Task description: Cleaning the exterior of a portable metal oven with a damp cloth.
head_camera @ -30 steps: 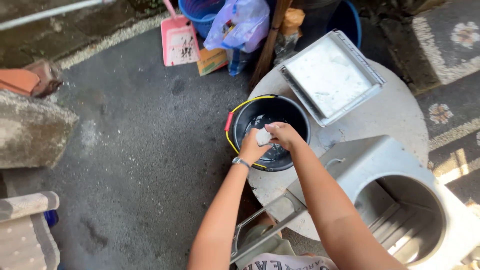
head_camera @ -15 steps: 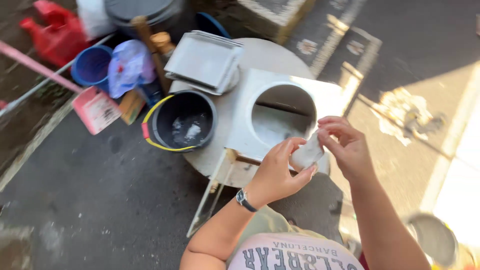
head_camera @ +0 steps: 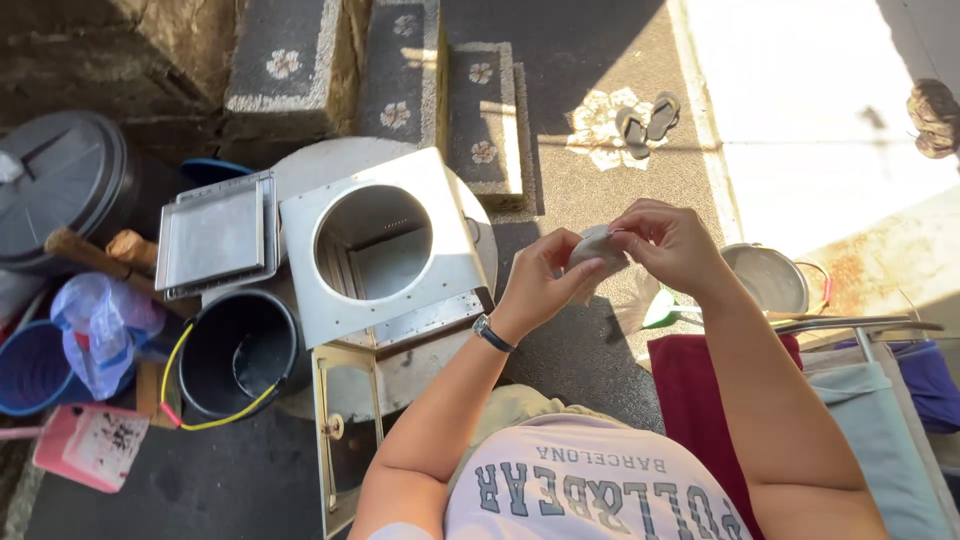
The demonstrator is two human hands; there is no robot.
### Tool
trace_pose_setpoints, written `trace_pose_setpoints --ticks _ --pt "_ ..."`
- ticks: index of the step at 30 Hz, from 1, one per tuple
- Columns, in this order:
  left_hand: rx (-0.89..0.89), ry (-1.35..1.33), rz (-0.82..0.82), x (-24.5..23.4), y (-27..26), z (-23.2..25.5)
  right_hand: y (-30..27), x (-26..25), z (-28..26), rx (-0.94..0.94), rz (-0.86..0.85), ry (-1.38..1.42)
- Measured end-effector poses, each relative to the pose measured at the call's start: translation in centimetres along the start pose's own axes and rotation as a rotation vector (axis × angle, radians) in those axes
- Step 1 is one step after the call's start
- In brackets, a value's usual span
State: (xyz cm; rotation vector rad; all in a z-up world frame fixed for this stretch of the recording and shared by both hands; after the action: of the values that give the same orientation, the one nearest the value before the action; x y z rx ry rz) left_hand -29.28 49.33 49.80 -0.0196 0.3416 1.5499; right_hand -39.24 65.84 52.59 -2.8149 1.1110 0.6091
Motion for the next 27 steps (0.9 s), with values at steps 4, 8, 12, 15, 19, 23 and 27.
trace_pose_setpoints --ticks 4,8,12,15,19,23,27 --pt "-0.022 -0.062 -0.162 1.3 1.2 2.6 -2.2 -0.8 -1.6 -0.140 0.106 -0.147" --pt "0.115 0.042 -0.179 1.9 1.5 2.2 -3.3 -0.7 -3.5 -0.204 0.167 -0.153" --pt "-0.205 -0.121 -0.392 2.3 0.7 -0.1 -3.4 -0.3 -1.4 -0.156 0.048 0.067" --pt "-0.002 -0.082 -0.527 1.6 0.6 3.4 -3.3 0.3 -0.4 -0.158 -0.063 0.261" --pt "0.386 0.502 -0.409 1.0 0.0 1.4 -3.7 0.1 -0.8 -0.272 -0.125 0.407" --pt "0.261 0.354 -0.360 0.0 0.4 0.0 -4.2 -2.0 2.3 -0.186 0.062 0.412" --pt "0.163 0.136 -0.210 -2.1 1.7 -1.8 -4.2 -4.9 0.6 0.054 0.390 0.263"
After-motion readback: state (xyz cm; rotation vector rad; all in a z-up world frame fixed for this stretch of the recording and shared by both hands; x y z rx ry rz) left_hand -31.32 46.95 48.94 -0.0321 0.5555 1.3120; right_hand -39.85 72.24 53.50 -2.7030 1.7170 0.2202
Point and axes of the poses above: each hand's wrist, its own y-axis towards the middle knuckle, its own x-axis out of the palm, z = x × y, the point moved 6 cm from there along y, towards the middle knuckle, and after that the axes turned 7 degrees about -z, right-handed, at the moved point
